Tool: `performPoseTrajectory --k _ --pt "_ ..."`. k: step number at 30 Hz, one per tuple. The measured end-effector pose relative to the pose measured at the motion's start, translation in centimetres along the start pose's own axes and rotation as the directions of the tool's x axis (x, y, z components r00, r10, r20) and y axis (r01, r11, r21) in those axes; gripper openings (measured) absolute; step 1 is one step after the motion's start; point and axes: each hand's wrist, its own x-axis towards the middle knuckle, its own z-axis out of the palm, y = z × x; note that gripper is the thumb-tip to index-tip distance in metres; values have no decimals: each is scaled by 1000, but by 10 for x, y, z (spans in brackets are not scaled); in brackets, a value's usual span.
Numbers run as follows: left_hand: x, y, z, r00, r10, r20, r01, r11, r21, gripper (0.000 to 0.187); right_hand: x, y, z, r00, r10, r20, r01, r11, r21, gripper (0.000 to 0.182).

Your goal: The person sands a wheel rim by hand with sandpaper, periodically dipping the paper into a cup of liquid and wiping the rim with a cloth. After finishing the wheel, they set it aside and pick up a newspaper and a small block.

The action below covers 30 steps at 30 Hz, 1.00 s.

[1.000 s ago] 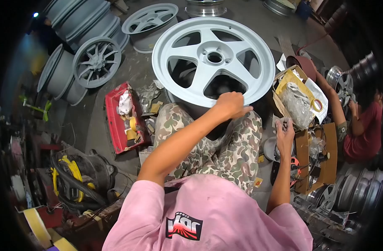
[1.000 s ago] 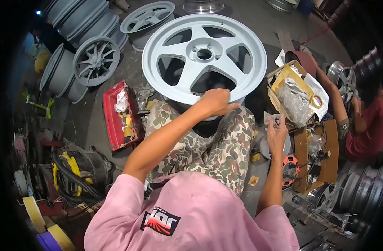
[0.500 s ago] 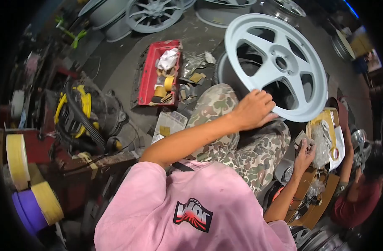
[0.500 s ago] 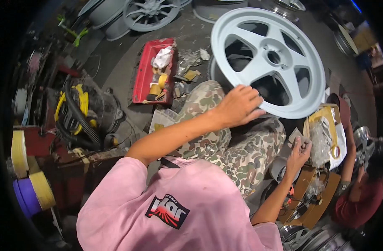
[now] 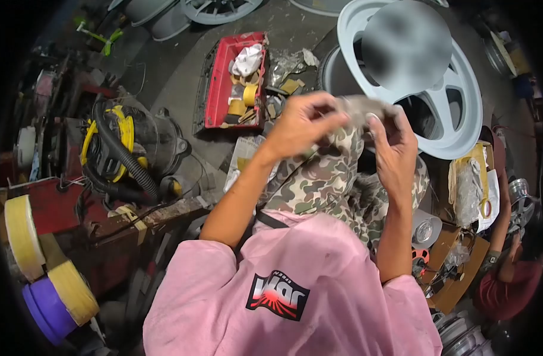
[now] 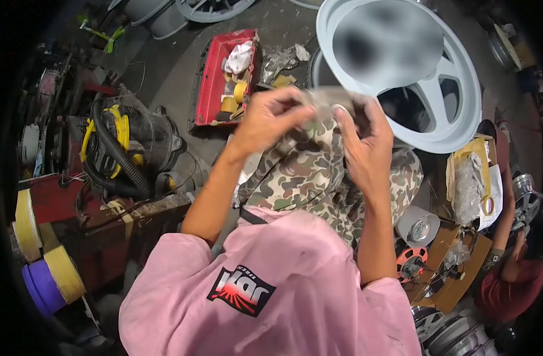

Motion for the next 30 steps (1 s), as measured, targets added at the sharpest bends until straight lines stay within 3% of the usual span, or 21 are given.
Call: performPoseTrajectory --k 1,3,4,7,8,9,10,11,13,15,17,18,19,20,21,22,23,25,26,29,30 --pt "-5 -2 -22 997 9 -78 -4 998 62 14 2 0 5 995 -98 -6 96 984 -152 26" --pt "-14 -20 -70 926 71 -371 11 977 215 16 -4 7 -2 995 -97 -19 94 987 -131 27" --pt "-20 -32 -100 865 206 -457 69 853 517 22 -9 13 -12 996 -91 -3 90 986 -144 25" --pt "-35 -81 -176 749 242 -617 339 660 670 32 -39 11 -75 995 -77 -66 48 928 -371 16" --pt "-32 -117 -219 740 202 -641 419 606 676 31 -55 13 -106 988 -20 -156 -43 919 -392 16" --pt "-36 -170 -288 701 -34 -712 499 738 455 31 -76 19 -126 973 46 -227 -132 915 -381 15" --pt "-37 -182 -309 746 -1 -666 570 517 639 40 -97 26 -154 951 11 -308 -152 887 -436 15" --pt "-43 -174 -287 803 265 -534 468 275 840 47 -119 35 -178 920 -12 -392 -187 865 -465 14" --pt "-55 -149 -248 810 253 -528 458 288 841 48 -170 48 -214 835 11 -550 -352 779 -518 16" --pt "-77 -139 -226 842 -4 -540 525 244 816 42 -220 74 -236 750 13 -661 -482 695 -533 20" --pt "-116 -189 -253 912 -219 -346 396 259 881 40 -276 136 -255 711 126 -692 -638 530 -559 22" --pt "-131 -193 -231 837 -346 -423 507 202 838 42 -301 165 -257 760 163 -630 -624 457 -634 23" --pt "-138 -202 -225 652 -620 -437 633 128 763 48 -319 196 -253 819 203 -537 -570 405 -715 23" --pt "-159 -233 -224 552 -647 -526 661 -45 749 68 -336 228 -246 895 154 -418 -436 496 -751 23" --pt "-192 -271 -234 652 -564 -507 663 101 741 92 -335 235 -240 881 338 -330 -455 419 -786 20" --pt "-209 -288 -222 730 -491 -475 536 -19 844 104 -328 234 -225 856 414 -309 -493 474 -729 17" --pt "-196 -238 -168 651 -570 -501 577 -58 815 98 -318 226 -217 817 493 -299 -549 504 -667 16" --pt "-218 -263 -164 559 -630 -539 680 -24 733 80 -294 212 -203 836 458 -302 -543 606 -582 18" --pt "-218 -267 -168 560 -622 -547 686 -21 727 80 -297 241 -219 939 257 -230 -344 651 -677 20" --pt "-224 -261 -171 524 -618 -586 719 -48 694 60 -254 207 -244 903 314 -294 -430 633 -643 18" --pt "-214 -234 -168 602 -461 -652 751 50 658 52 -245 208 -258 916 263 -302 -400 634 -662 19"
